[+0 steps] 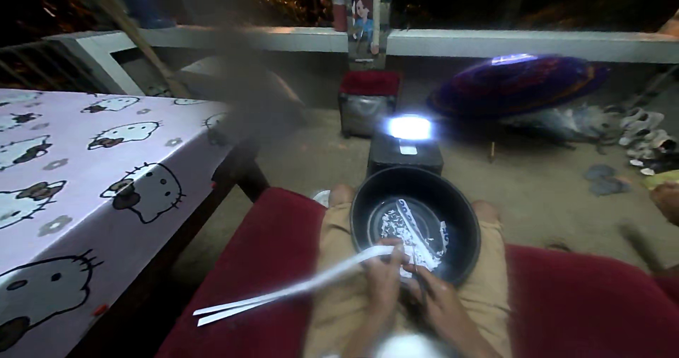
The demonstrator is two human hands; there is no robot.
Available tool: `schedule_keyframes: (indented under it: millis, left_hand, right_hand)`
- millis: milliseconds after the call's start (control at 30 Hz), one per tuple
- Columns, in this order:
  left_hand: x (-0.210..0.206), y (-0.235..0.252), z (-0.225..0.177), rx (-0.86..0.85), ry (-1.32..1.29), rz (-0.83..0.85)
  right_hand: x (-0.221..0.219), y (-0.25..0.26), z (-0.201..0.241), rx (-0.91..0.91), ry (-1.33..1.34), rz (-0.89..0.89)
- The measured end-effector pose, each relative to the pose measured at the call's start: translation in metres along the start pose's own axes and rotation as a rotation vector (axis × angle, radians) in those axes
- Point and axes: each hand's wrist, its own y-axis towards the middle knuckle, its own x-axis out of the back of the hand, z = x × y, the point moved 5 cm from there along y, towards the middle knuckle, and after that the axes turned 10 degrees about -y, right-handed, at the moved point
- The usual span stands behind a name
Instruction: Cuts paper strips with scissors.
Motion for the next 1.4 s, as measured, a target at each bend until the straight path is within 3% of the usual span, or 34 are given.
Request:
schedule_keyframes:
  millis: [400, 533, 667, 1400]
  left_hand:
    - [0.001, -0.014, -0.007, 0.035, 0.149, 0.129]
    - [-0.002, -0.006, -0.005, -0.003, 0.023, 0.078]
    - [0.000, -0.015, -0.011, 0.060, 0.094, 0.120]
    - [0.003, -0.013, -0.012, 0.005, 0.062, 0.124]
  right_hand:
    - [0.009, -0.005, 0.010, 0.005, -0.040, 0.007]
    - [0.007, -0.006, 0.008, 0.001, -0.037, 0.021]
    - [0.006, -0.006, 0.009, -0.018, -0.038, 0.035]
    - [0.003, -0.009, 0.005, -0.055, 0.030, 0.094]
